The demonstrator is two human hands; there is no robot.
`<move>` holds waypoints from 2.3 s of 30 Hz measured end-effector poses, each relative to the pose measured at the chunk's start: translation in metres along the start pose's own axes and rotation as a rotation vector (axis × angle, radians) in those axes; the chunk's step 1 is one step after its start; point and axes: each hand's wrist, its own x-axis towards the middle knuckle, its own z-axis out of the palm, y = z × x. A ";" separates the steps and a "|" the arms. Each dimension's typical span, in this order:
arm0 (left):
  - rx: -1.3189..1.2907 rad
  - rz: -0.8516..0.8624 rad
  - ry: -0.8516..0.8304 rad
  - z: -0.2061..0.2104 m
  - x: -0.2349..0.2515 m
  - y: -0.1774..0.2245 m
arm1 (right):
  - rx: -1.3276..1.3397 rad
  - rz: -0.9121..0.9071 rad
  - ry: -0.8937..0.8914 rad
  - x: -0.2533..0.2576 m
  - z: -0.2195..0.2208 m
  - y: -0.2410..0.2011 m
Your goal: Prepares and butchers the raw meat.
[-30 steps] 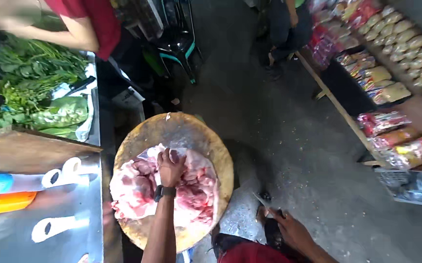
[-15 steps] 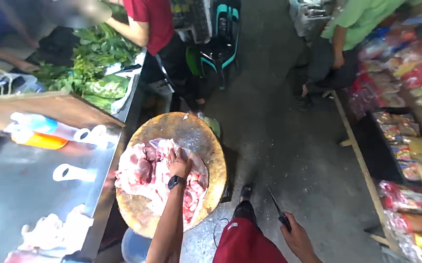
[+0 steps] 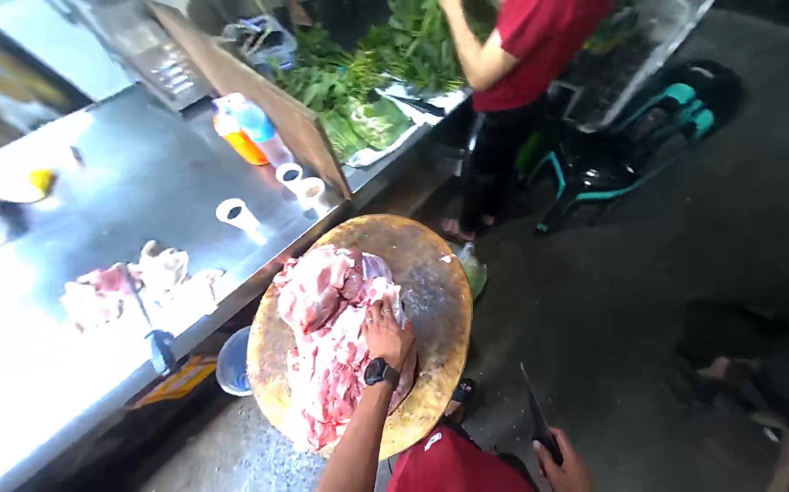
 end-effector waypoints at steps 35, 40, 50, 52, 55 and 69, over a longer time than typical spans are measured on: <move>-0.390 -0.994 0.622 0.051 -0.014 0.084 | -1.916 -1.995 -1.246 0.182 0.234 -0.442; -0.384 -0.981 0.679 0.058 -0.016 0.081 | -2.052 -1.985 -1.197 0.178 0.237 -0.442; -0.314 -0.978 0.868 0.080 -0.006 0.085 | -2.176 -1.791 -1.174 0.220 0.211 -0.487; -0.317 -0.980 0.891 0.088 -0.006 0.091 | -2.230 -1.674 -1.171 0.230 0.200 -0.495; -0.313 -0.997 0.941 0.096 -0.006 0.099 | -2.241 -1.575 -1.182 0.240 0.188 -0.499; -0.268 -0.911 0.951 0.115 -0.052 0.092 | -1.969 -1.357 -1.371 0.355 0.078 -0.511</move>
